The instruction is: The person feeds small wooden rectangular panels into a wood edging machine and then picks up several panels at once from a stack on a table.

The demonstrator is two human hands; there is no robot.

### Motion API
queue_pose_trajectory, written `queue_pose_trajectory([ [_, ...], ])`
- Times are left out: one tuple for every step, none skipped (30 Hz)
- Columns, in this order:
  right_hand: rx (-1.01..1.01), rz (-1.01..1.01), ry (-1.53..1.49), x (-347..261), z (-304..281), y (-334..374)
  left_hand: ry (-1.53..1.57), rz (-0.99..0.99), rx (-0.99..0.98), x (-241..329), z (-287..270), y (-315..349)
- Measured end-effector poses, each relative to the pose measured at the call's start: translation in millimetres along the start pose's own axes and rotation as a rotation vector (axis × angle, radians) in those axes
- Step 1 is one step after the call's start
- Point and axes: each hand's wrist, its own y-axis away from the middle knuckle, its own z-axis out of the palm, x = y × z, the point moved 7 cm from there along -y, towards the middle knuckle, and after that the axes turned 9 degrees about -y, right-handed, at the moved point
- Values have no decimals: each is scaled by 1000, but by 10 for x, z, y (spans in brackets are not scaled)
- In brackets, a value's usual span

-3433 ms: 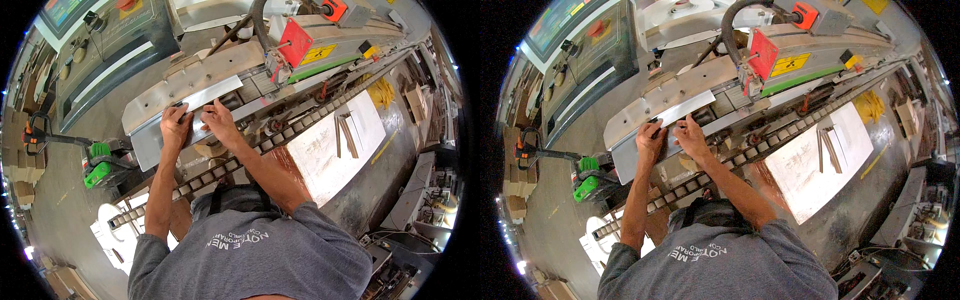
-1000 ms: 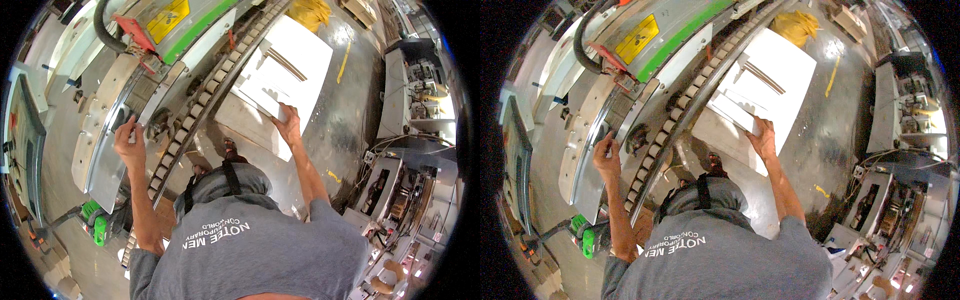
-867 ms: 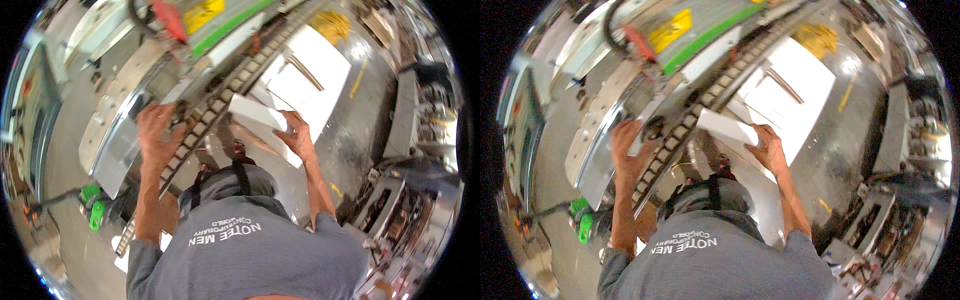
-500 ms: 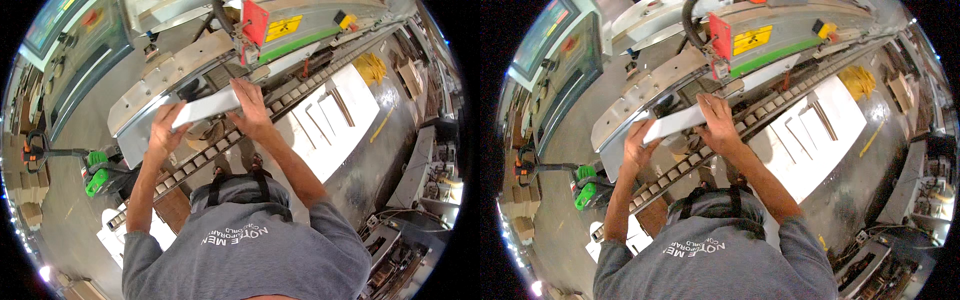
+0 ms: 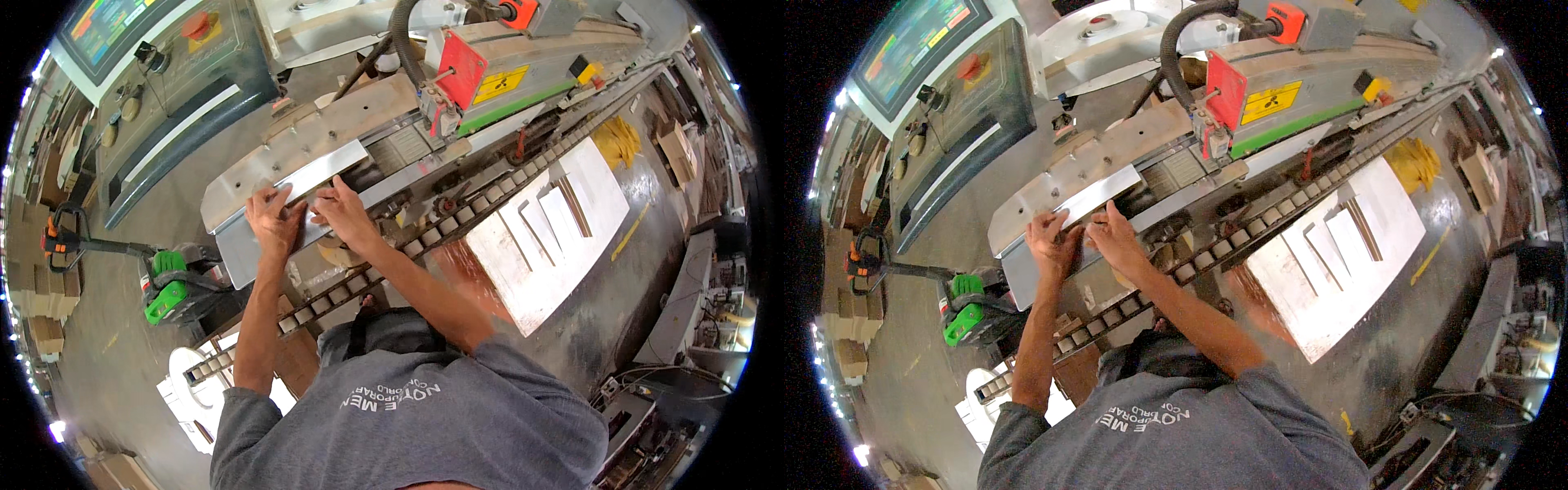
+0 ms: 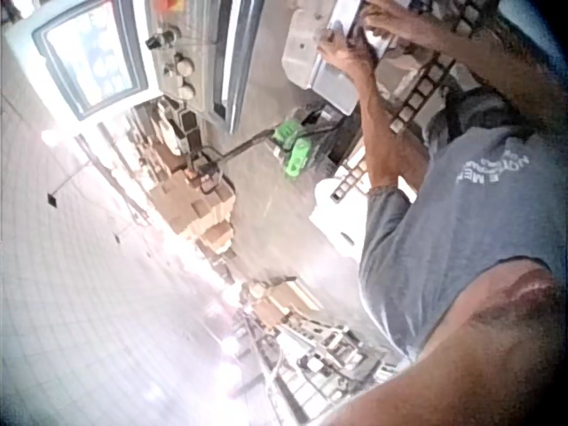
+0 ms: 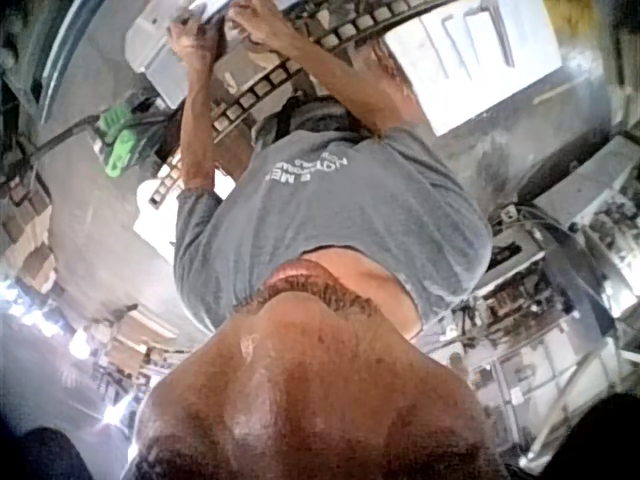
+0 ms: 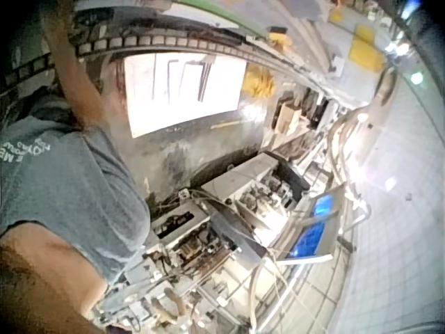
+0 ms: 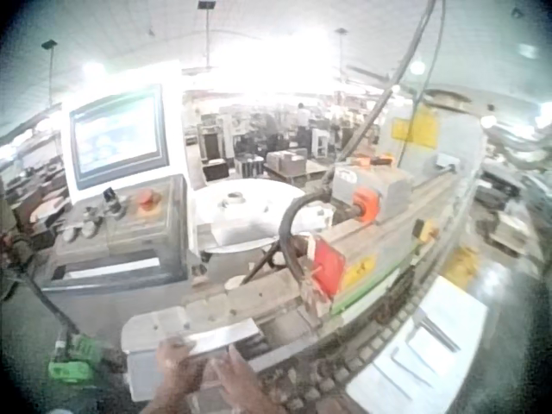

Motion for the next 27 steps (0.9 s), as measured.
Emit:
queue_pose_trajectory([
  [-22, 14, 58, -82, 64, -7, -8, -39, -15, -90, 20, 16],
  [0, -10, 83, -171, 109, 22, 13, -42, -31, -158, 49, 26],
  [9, -9, 85, -145, 89, 3, 20, -41, -36, -199, 54, 19],
  [16, -17, 101, -113, 95, -32, 61, -79, -85, -261, 94, 22],
  [21, -23, 117, -81, 95, -53, 100, -117, -134, -301, 146, 41],
  [49, -1, 101, -46, 87, -39, 119, -87, -112, -255, 110, 7],
  [54, 2, 102, -46, 71, -46, 122, -89, -117, -251, 124, 1],
  [51, -11, 118, -63, 58, -66, 136, -72, -100, -232, 125, -7],
  [47, -24, 132, -75, 58, -78, 148, -55, -84, -211, 103, -21],
  [50, -19, 131, -74, 50, -79, 148, -57, -90, -203, 93, -33],
  [37, -17, 150, -77, 47, -76, 150, -25, -68, -169, 62, -47],
  [23, -15, 170, -75, 40, -79, 152, 6, -45, -129, 39, -63],
  [24, -11, 167, -70, 28, -83, 151, 4, -50, -120, 51, -67],
  [25, -33, 186, -84, 17, -86, 156, 7, -44, -105, 56, -77],
  [23, -54, 205, -105, 19, -85, 160, 9, -39, -87, 50, -86],
  [22, -49, 202, -116, 3, -83, 156, 7, -43, -64, 58, -96],
  [21, -75, 241, -157, -24, -77, 167, 0, -49, -37, 76, -107],
  [18, -102, 282, -194, -51, -80, 178, -7, -53, -11, 98, -123],
  [16, -98, 280, -207, -76, -89, 175, -9, -56, 6, 146, -129],
  [54, -128, 295, -248, -125, -97, 188, 1, -46, 35, 196, -135],
  [92, -160, 310, -285, -194, -118, 202, 12, -36, 93, 224, -174],
  [92, -158, 308, -302, -250, -152, 200, 12, -38, 151, 259, -205],
  [111, -192, 372, -354, -317, -184, 181, 13, -44, 220, 301, -232],
  [129, -226, 435, -403, -379, -214, 161, 13, -51, 287, 340, -259],
  [131, -224, 433, -431, -448, -250, 160, 14, -54, 340, 391, -280],
  [143, -231, 472, -472, -527, -283, 180, -2, -71, 384, 454, -304],
  [157, -238, 511, -528, -590, -296, 200, -18, -87, 441, 517, -339],
])
